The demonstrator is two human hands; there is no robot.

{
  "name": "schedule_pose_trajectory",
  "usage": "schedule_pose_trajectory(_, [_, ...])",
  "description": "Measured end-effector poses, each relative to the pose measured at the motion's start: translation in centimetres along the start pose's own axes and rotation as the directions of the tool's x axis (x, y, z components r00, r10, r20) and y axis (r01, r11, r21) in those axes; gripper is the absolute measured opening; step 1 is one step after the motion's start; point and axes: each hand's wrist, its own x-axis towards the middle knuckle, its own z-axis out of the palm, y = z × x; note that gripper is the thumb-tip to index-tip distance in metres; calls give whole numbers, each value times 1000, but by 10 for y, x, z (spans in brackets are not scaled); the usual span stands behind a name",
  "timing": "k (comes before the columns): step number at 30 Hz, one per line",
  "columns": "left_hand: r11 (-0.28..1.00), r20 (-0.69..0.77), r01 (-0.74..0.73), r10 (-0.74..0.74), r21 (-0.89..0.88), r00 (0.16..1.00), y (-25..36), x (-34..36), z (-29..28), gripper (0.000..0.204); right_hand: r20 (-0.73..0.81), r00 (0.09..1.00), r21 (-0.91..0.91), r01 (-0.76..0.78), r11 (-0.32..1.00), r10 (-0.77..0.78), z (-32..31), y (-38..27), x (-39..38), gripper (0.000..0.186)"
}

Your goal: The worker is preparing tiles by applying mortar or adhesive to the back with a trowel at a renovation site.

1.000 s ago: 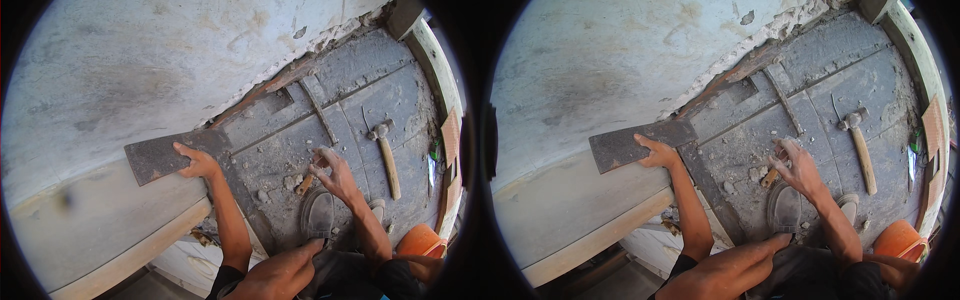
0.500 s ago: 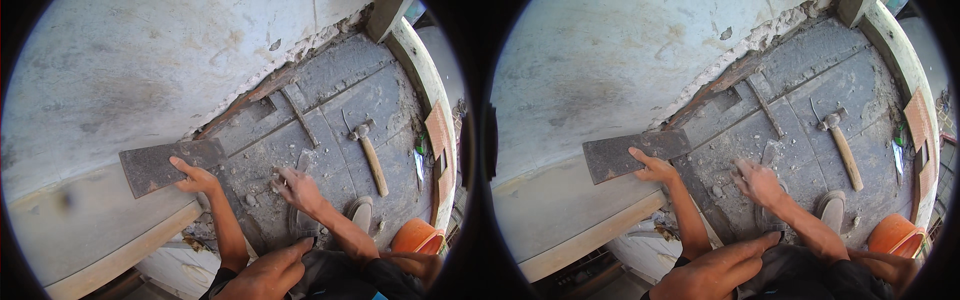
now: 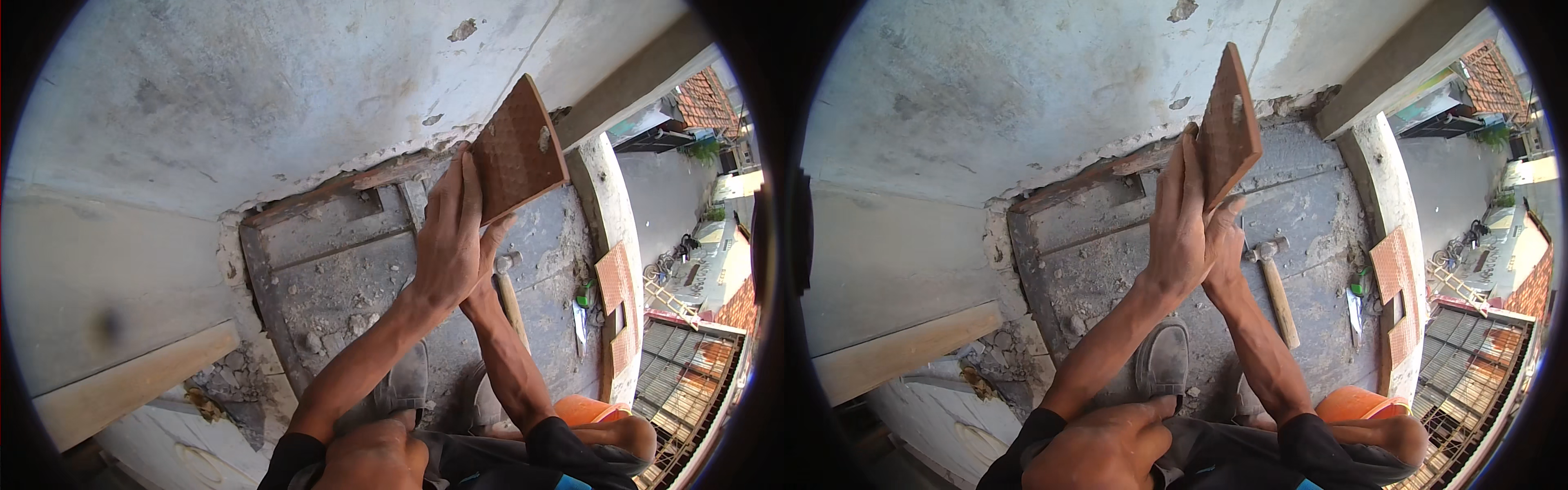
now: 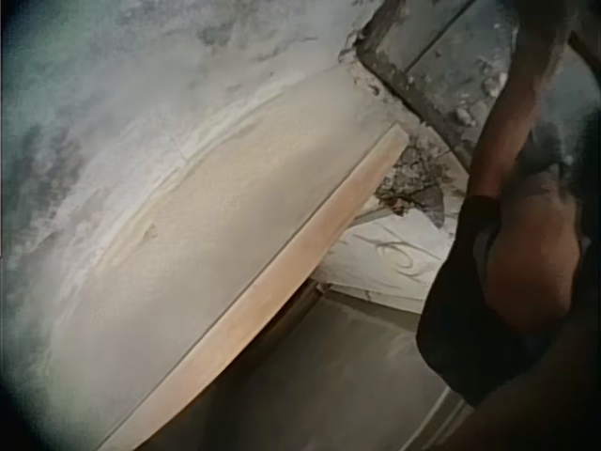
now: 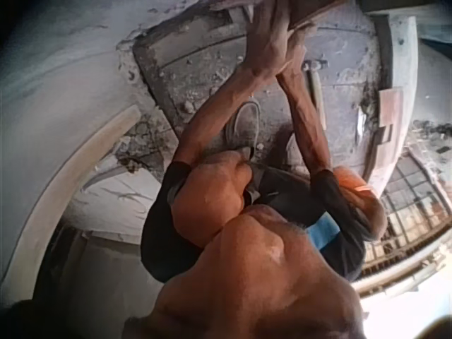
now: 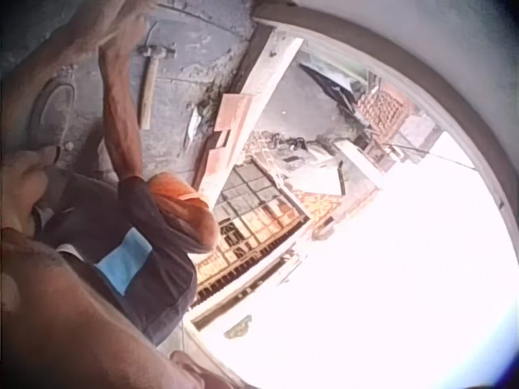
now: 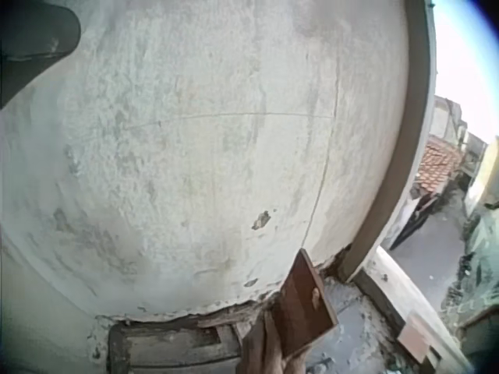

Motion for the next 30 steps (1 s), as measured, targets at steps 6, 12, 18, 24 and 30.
schedule_pose_trajectory(6, [941,231,322,-292,-105,928,-34,-78,7,69,-126,991,-17,-42,999,40,-17,34,26,20])
schedule_pose_trajectory(12, [885,186,464,-464,45,866,-65,-141,-7,53,-200,979,-45,37,998,-45,2,69,50,16])
schedule_pose_trajectory(18, [874,143,482,-485,58,863,-67,-153,-11,43,-151,988,-55,23,998,-31,12,74,59,17])
schedule_pose_trajectory(24, [866,121,497,-500,56,858,-71,-151,-9,39,-151,976,-91,141,986,-154,21,86,64,16])
schedule_pose_trajectory(30, [857,124,514,-515,41,848,-73,-151,-7,38,-175,978,-93,103,990,-118,22,84,65,16])
